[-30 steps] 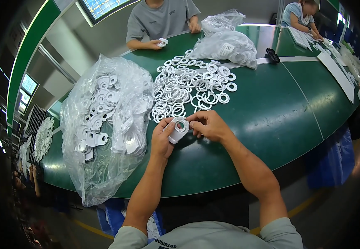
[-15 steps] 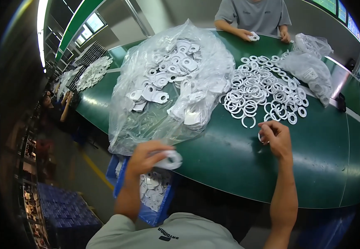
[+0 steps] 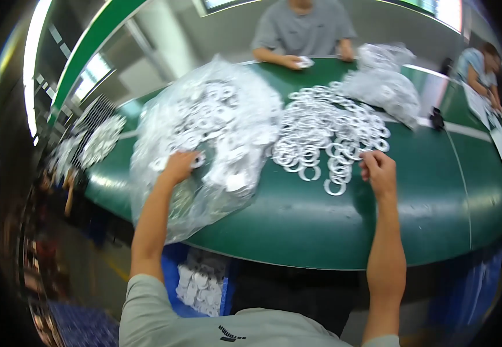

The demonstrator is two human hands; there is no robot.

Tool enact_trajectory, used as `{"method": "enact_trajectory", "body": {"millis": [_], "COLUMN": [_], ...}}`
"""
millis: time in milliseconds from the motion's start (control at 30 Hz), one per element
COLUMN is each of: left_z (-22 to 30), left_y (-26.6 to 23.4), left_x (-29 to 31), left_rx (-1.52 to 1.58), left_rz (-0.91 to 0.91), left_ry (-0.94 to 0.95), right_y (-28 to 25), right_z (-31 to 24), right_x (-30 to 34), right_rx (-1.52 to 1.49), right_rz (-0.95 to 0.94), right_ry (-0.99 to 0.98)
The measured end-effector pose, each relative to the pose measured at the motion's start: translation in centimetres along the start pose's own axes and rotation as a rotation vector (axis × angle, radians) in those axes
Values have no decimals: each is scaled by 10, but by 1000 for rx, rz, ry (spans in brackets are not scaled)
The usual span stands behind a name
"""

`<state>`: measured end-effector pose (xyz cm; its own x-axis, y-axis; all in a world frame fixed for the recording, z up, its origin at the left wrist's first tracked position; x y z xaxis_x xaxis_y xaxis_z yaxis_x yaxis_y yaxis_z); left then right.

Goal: Sorting and inspecting small white plastic parts on an assembly line workbench.

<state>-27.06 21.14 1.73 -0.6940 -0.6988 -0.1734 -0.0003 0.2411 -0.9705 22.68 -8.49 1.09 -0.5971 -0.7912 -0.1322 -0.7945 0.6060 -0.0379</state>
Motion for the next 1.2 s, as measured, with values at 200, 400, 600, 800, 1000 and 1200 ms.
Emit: {"method": "enact_trajectory", "body": {"millis": [200,400,600,800,1000,1200], "left_z": [-6,54,260,333,333,342], "left_y": [-24,-84,-68,-27,-22,-19], "left_x": [-19,-13,-53,-68,-64,-59], "left_rx": [-247,827,1912,2183,2190,2152], "left_rz": [-188,787,245,-211,-315,-382], "left_ry": [18,-358,-334,-239,-182,-148], "right_y": [-23,-35,-26,-18,-16,48], "right_z": [-12,-21,17,27,1,-16], "right_x": [-10,-6,-17,-21,-19,8], "right_rx": [-8,302,961,939,507,181], "right_rz": [93,110,297,336,292,-118], "right_ry": [4,-34,-76,-136,-196,-55]}}
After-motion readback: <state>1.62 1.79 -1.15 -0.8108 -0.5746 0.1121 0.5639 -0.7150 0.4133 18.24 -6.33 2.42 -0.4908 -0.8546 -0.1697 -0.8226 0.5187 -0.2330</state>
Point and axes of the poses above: each hand's wrist, its own x-axis away from the middle knuckle, its own y-axis out of the palm, z = x × y, the point moved 3 cm from there along -x, towards the middle knuckle
